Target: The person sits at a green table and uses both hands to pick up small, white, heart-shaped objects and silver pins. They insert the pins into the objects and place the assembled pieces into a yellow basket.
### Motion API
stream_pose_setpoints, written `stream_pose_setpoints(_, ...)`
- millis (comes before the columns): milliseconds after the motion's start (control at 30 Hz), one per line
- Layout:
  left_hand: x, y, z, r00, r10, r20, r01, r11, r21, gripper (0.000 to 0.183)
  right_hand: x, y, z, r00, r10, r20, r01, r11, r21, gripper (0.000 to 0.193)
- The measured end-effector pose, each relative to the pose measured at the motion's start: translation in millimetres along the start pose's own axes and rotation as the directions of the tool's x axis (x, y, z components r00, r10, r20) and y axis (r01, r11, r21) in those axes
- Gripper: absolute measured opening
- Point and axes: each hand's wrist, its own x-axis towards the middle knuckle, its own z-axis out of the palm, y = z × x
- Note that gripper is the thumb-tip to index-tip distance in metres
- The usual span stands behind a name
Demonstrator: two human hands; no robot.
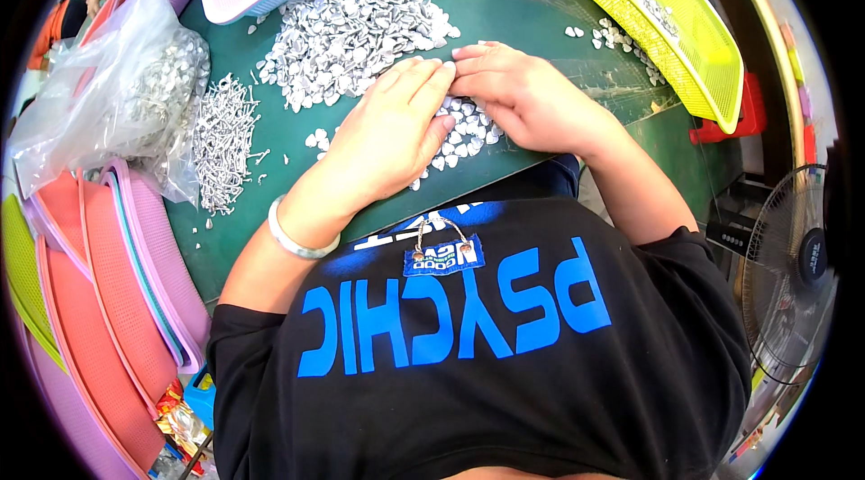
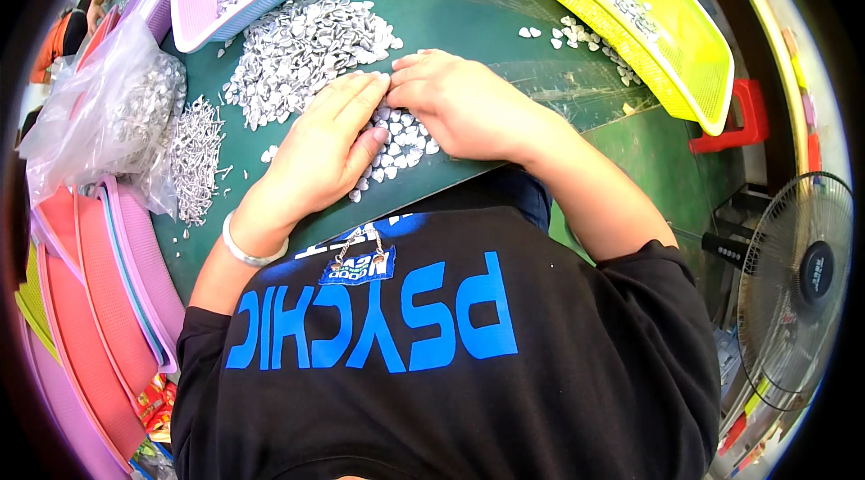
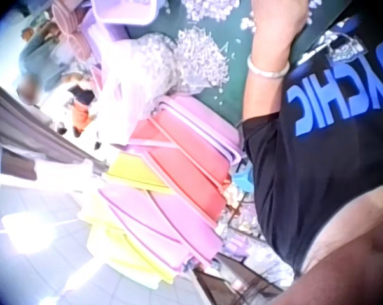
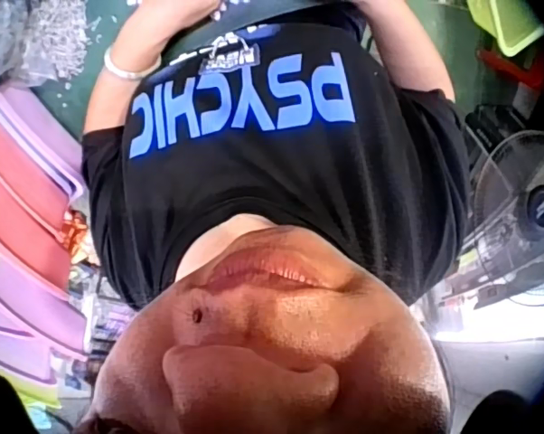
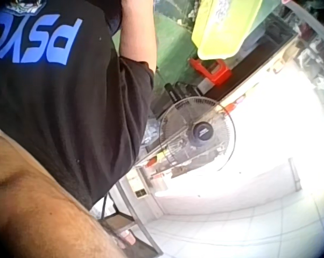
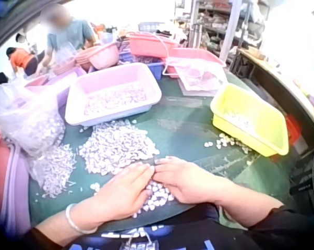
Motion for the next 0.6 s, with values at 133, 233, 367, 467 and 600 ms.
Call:
stream_pose_setpoints(133,2.4,1.6,-1.9,0.999,0.047,0.023,-0.047,0.999,-0.003,0.039,8.7,11.7,-6.9,0.981,0.144,-0.130,-0.152,0.987,-0.056,0.018)
stream_pose_setpoints(233,4.2,1.5,-5.0,0.994,0.110,0.010,-0.110,0.994,0.009,0.032,19.2,21.9,-3.0,0.976,0.130,-0.177,-0.170,0.958,-0.233,0.019)
stream_pose_setpoints(367,9.0,-2.8,-6.4,0.992,0.097,-0.075,-0.102,0.992,-0.070,0.024,21.4,23.0,-5.8,0.982,0.157,-0.104,-0.178,0.956,-0.235,0.021)
stream_pose_setpoints(467,17.1,-2.1,-4.9,0.983,-0.029,-0.184,0.056,0.988,0.146,0.019,20.5,26.8,-10.5,0.983,0.159,-0.090,-0.173,0.966,-0.191,0.019)
stream_pose_setpoints(600,38.5,-7.8,-3.8,0.971,-0.040,-0.237,0.103,0.960,0.260,0.017,23.8,34.2,-8.9,0.974,0.165,-0.157,-0.188,0.971,-0.147,0.014)
